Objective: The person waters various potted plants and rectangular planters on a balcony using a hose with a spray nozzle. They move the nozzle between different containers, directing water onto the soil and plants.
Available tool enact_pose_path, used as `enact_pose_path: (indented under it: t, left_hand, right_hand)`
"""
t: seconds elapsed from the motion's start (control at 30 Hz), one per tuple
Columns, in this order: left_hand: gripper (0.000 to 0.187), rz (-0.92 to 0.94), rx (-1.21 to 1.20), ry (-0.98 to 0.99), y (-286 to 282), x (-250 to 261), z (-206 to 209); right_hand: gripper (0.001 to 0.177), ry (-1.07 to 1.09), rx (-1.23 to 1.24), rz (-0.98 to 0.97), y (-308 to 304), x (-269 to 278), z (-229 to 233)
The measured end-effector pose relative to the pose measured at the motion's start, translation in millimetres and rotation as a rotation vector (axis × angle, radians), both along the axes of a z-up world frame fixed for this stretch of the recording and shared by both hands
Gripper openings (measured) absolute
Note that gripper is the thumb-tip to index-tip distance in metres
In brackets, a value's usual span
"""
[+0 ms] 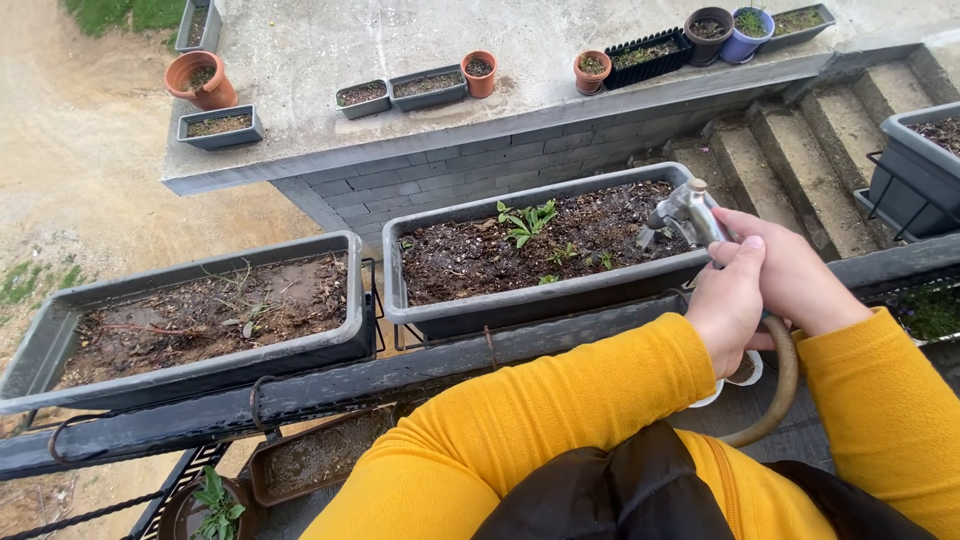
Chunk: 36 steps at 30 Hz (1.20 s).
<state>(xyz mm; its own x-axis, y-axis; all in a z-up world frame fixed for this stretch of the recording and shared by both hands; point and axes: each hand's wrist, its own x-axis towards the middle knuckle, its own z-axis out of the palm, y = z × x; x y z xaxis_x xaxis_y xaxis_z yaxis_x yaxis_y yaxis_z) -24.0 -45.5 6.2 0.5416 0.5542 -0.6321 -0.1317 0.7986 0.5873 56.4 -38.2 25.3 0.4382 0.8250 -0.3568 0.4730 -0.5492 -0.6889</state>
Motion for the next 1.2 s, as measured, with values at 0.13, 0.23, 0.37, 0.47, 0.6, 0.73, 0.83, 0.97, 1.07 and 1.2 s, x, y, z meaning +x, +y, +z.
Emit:
enact_pose_path:
  t: [0.13, 0.23, 0.37, 0.47, 0.6, 0.73, 0.83, 0.97, 1.07, 1.2]
  left_hand:
    - [0.068, 0.006, -0.056, 0.117, 6, -35, 13]
    - [0.072, 0.064, -0.078, 0.091, 10, -60, 20]
    - [0.063, 0.174, -0.103, 0.076, 15, -92, 25]
    - [0.076, 0.232, -0.035, -0.005, 21, -109, -1]
    - [0.093, 0.302, 0.056, -0.098, 28, -141, 6]
    - [0.095, 0.388, 0.052, -0.086, 39, -171, 19]
    - [0.096, 0.408, 0.040, -0.070, 46, -189, 27]
    - [0.102, 0.412, 0.056, -0.108, 53, -200, 32]
    - [0.106, 0.379, 0.073, -0.112, 50, -198, 31]
    - [0.101, 0.250, 0.128, 0.002, 43, -190, 7]
  right_hand:
    - [0.057, -0.029, -0.082, 0.031, 12, -32, 7]
    - [0.056, 0.083, -0.084, 0.064, 23, -59, 14]
    - [0.057, -0.034, -0.116, 0.260, 36, -88, 13]
    - [0.059, -0.114, -0.116, 0.359, 45, -111, 10]
    - [0.062, -0.182, -0.066, 0.434, 59, -138, 9]
    - [0.062, -0.187, -0.076, 0.491, 72, -177, 24]
    - [0.062, -0.161, -0.035, 0.510, 82, -194, 23]
    - [0.062, -0.186, -0.012, 0.534, 92, -198, 20]
    - [0.061, -0.227, -0.021, 0.521, 94, -198, 30]
    - [0.059, -0.208, 0.018, 0.378, 106, -163, 6]
